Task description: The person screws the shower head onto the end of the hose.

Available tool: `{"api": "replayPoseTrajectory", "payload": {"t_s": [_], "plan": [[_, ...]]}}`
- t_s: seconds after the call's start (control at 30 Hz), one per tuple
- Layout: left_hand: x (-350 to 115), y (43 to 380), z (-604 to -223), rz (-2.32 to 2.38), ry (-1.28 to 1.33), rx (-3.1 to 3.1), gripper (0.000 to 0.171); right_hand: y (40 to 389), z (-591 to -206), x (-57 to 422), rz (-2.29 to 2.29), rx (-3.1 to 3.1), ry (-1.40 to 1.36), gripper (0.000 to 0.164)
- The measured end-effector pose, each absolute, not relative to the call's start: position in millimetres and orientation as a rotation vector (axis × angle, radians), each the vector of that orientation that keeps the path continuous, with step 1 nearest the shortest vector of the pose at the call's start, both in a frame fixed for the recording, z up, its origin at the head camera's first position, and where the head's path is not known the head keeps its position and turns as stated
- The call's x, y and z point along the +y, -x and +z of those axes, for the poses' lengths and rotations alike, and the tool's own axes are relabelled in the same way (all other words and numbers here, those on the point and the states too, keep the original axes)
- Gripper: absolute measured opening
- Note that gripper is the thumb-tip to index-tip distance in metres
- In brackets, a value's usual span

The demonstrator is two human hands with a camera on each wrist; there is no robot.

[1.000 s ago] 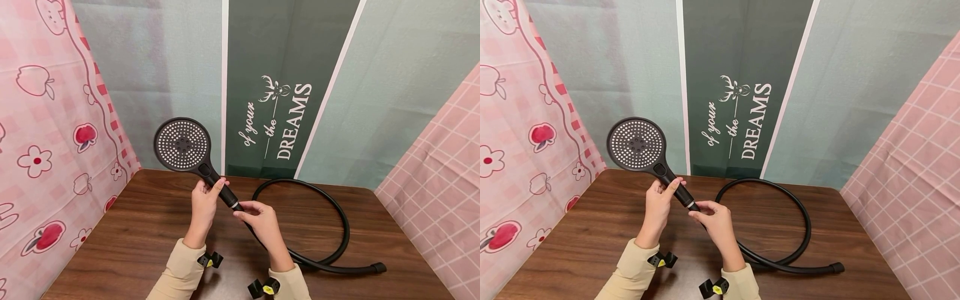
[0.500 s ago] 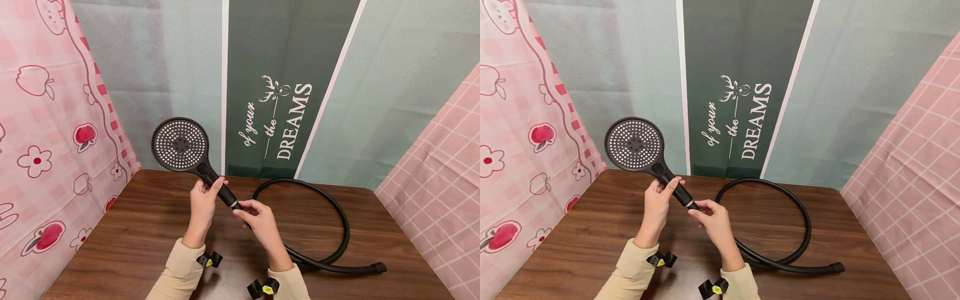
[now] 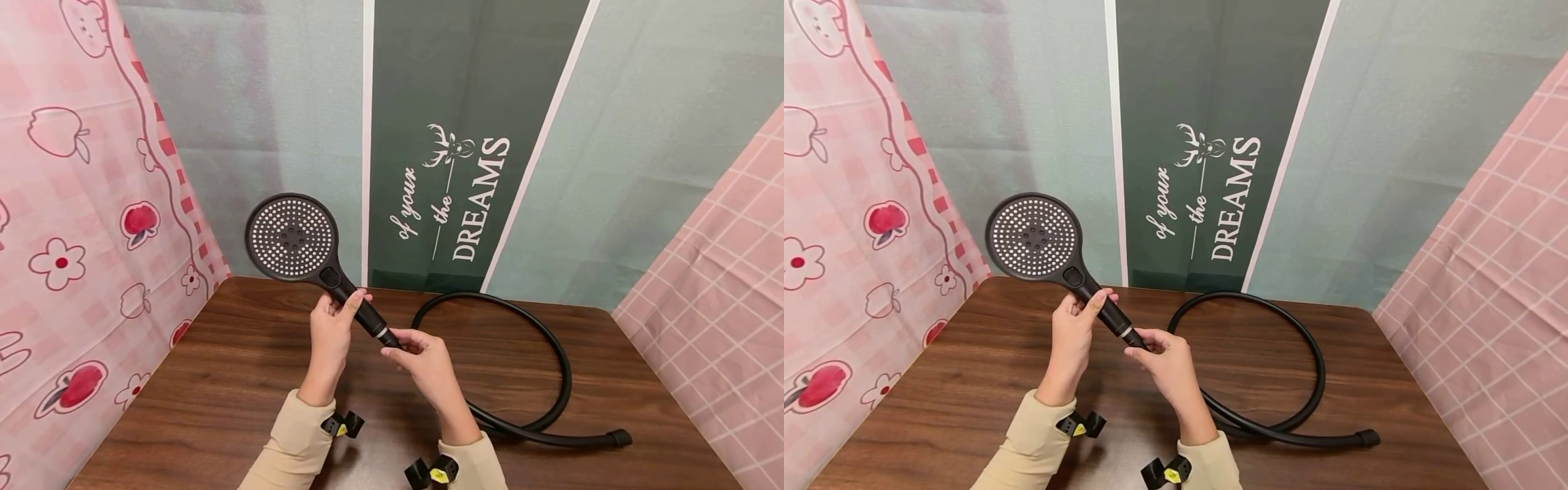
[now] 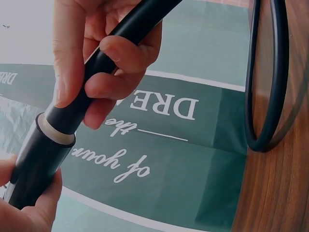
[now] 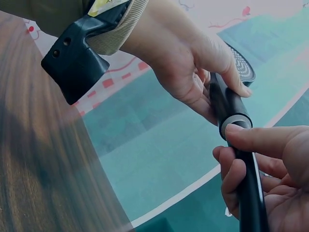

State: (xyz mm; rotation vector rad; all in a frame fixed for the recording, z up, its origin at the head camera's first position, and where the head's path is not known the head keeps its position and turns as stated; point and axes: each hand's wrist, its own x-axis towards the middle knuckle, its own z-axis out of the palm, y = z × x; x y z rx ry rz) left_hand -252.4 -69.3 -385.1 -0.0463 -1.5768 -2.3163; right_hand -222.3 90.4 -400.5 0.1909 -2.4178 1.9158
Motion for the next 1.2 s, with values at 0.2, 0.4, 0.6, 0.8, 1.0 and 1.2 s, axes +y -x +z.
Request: {"api": "replayPoseTrajectory", "payload": {"t_s": [0.2,0.4,0.6,0.8,1.0,1.2], "plan": [[-68.8,252.3,-384.3,-2.312,0.054,-1.569,0.033,223.6,-400.6,89.3,1.944,-2.377,-0.168,0.030],[-67.7,252.8,-383.6,-2.313,0.058,-1.579,0.031,223.3,-399.1,90.0,1.979,-2.341,-0.161,0.027],[-67.3,253.8,-384.6,-2.312,0.062,-1.576,0.031,222.3,-397.9,91.0,1.993,-2.341,-0.165,0.027],[-67.4,253.3,-384.9,-2.318,0.053,-1.569,0.028,224.1,-399.5,92.4,2.009,-2.356,-0.181,0.026],[-67.6,253.4,-384.9,-2.315,0.049,-1.572,0.027,224.8,-400.6,94.4,2.040,-2.353,-0.205,0.025],[-68.1,252.9,-384.2,-2.315,0.043,-1.572,0.028,224.9,-401.5,94.3,2.025,-2.348,-0.221,0.024]]}}
